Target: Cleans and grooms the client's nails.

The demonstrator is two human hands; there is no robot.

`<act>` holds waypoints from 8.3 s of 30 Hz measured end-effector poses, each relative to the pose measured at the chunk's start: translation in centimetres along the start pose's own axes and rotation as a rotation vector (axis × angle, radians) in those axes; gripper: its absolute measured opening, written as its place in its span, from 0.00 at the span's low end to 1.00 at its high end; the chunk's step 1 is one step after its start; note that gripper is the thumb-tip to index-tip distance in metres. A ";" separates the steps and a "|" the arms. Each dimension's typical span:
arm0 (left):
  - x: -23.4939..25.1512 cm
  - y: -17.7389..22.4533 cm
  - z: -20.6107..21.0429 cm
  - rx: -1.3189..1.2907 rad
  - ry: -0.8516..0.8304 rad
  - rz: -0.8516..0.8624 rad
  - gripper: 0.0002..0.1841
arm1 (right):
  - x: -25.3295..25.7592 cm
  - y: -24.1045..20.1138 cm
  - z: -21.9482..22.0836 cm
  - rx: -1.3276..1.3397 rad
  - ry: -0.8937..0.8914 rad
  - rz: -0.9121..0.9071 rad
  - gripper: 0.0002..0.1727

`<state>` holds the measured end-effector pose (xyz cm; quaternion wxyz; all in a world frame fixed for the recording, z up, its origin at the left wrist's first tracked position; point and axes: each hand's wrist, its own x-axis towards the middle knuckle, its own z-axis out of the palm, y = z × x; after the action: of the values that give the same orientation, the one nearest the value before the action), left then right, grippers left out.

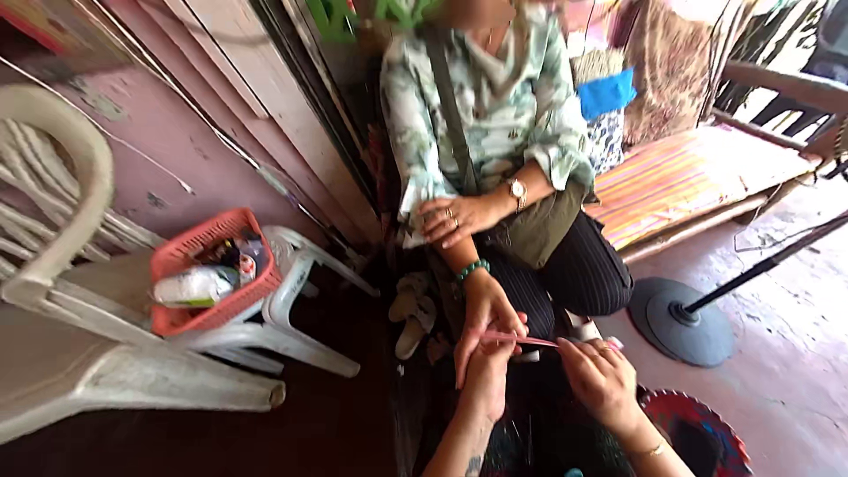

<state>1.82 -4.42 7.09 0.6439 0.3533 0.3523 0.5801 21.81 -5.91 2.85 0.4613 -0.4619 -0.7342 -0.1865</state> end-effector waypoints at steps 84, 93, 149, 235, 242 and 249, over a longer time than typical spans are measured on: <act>-0.3 1.1 -1.5 -0.110 -0.118 -0.086 0.13 | 1.4 0.0 0.6 0.090 -0.092 -0.069 0.07; -0.7 1.5 -2.6 -0.122 -0.161 -0.113 0.12 | 4.5 1.6 -0.3 0.226 -0.143 -0.208 0.08; -0.9 1.6 -2.9 -0.175 -0.131 -0.184 0.15 | 6.7 1.4 0.1 0.279 -0.324 0.046 0.11; 0.2 0.7 -1.6 -0.034 -0.164 0.216 0.02 | -20.3 3.2 -13.9 -0.165 -0.831 1.512 0.17; 0.1 0.9 -1.7 -0.042 -0.205 0.165 0.06 | -22.2 7.1 -6.5 -0.269 -1.036 1.663 0.25; -0.7 0.9 -1.0 -0.023 -0.198 0.130 0.10 | -25.6 10.3 -5.3 -0.063 -0.830 1.705 0.32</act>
<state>0.44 -4.96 7.33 0.6405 0.4235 0.2569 0.5869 37.00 -17.37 -17.80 0.1316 -0.8841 -0.2494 0.3725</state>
